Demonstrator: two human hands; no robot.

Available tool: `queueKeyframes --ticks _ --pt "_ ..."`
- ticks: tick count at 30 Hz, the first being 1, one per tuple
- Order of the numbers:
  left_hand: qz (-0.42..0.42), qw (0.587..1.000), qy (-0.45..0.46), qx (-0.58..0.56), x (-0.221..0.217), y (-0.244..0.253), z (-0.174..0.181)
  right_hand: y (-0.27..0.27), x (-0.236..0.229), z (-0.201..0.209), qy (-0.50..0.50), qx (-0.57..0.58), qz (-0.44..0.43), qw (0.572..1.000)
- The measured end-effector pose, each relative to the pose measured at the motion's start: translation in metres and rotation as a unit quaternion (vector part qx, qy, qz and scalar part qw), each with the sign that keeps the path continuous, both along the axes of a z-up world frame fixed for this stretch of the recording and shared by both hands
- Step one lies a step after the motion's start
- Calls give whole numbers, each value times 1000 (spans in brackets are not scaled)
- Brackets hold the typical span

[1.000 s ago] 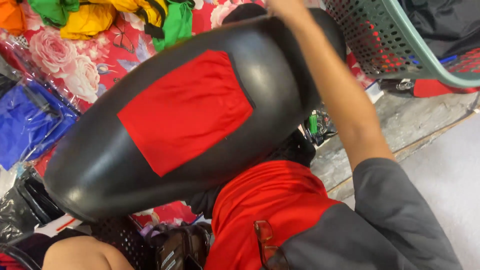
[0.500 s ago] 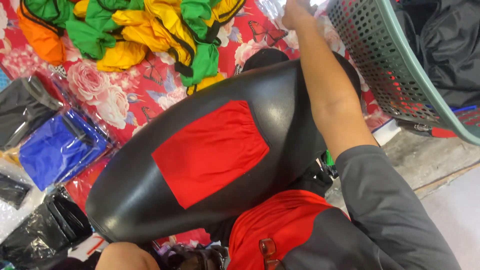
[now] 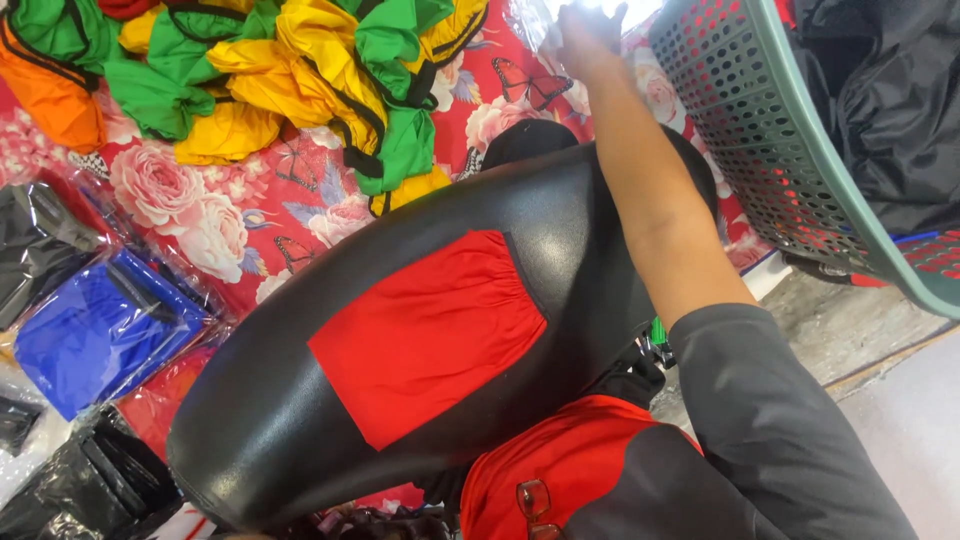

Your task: The person folds a red cloth item and a black cloth item on a black surface and places the red item into a clear plastic bag.

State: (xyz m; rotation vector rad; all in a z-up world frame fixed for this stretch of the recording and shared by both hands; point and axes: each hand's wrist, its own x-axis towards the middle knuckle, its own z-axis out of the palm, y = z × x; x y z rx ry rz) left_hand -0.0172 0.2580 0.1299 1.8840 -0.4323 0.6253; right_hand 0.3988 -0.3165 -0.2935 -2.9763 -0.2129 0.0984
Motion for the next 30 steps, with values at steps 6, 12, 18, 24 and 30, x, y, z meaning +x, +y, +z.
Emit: queueKeyframes --ticks 6,12,18,24,30 --pt "-20 999 -24 -9 37 -7 -22 5 1 7 -61 -77 35 995" --pt "21 999 -21 32 86 -38 -53 -9 26 -4 19 -251 -7 968" --pt "166 969 153 99 99 -84 -26 26 -19 156 -453 262 -68 850" --pt "132 971 147 133 102 -91 -17 52 -61 241 -223 370 70 899" --pt "112 955 265 69 101 -92 -24 110 -110 340 -47 603 120 788"
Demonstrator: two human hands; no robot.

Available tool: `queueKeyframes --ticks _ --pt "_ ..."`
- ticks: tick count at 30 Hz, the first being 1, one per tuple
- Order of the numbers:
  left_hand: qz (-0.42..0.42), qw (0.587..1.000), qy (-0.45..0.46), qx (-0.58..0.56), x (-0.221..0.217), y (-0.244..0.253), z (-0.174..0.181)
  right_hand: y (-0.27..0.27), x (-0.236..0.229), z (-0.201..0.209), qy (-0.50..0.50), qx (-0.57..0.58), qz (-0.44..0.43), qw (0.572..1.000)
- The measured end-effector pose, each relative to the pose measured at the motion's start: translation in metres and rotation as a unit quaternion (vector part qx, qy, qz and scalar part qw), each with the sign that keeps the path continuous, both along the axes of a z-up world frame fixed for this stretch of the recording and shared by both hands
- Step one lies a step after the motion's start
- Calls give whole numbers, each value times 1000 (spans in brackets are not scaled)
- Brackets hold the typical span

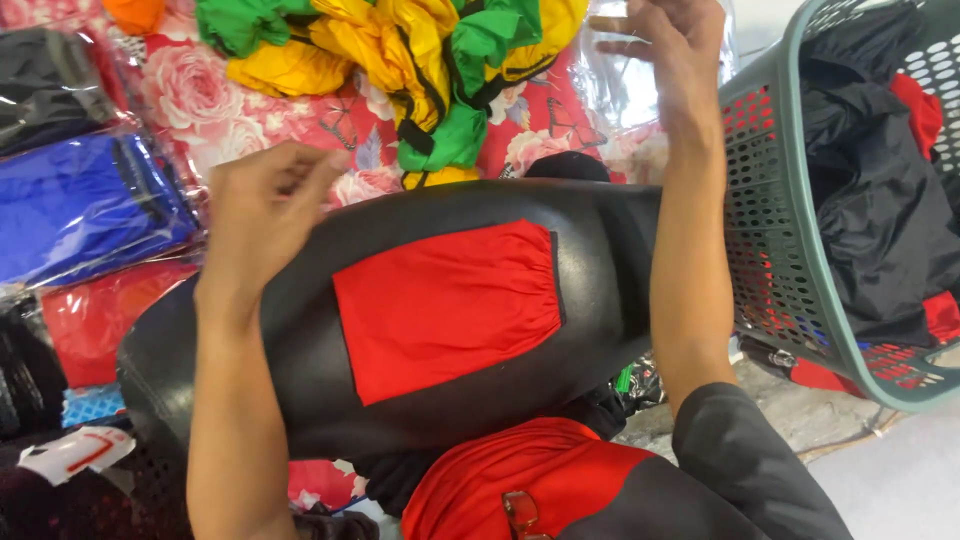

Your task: The person folds a red cloth item and a black cloth item on a black surface and places the red item into a clear plastic bag.

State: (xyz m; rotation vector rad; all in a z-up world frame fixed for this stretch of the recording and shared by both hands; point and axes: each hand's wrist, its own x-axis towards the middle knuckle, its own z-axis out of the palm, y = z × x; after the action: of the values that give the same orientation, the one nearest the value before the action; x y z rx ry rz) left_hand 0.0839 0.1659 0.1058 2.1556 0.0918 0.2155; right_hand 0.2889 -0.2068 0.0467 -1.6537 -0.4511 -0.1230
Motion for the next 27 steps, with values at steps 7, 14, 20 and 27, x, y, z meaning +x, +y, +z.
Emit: queueKeyframes --ticks 7,14,20,27 --pt "-59 994 -48 -79 5 0 -33 85 -69 83 164 175 283 929" --pt "-110 928 -94 -344 -4 16 -28 148 -112 97 117 44 368 921" --pt "-148 947 -125 -256 -4 14 -50 166 -130 120 243 187 419 855" --pt "-11 966 -224 -128 -5 -5 -54 165 -121 85 264 266 443 814"
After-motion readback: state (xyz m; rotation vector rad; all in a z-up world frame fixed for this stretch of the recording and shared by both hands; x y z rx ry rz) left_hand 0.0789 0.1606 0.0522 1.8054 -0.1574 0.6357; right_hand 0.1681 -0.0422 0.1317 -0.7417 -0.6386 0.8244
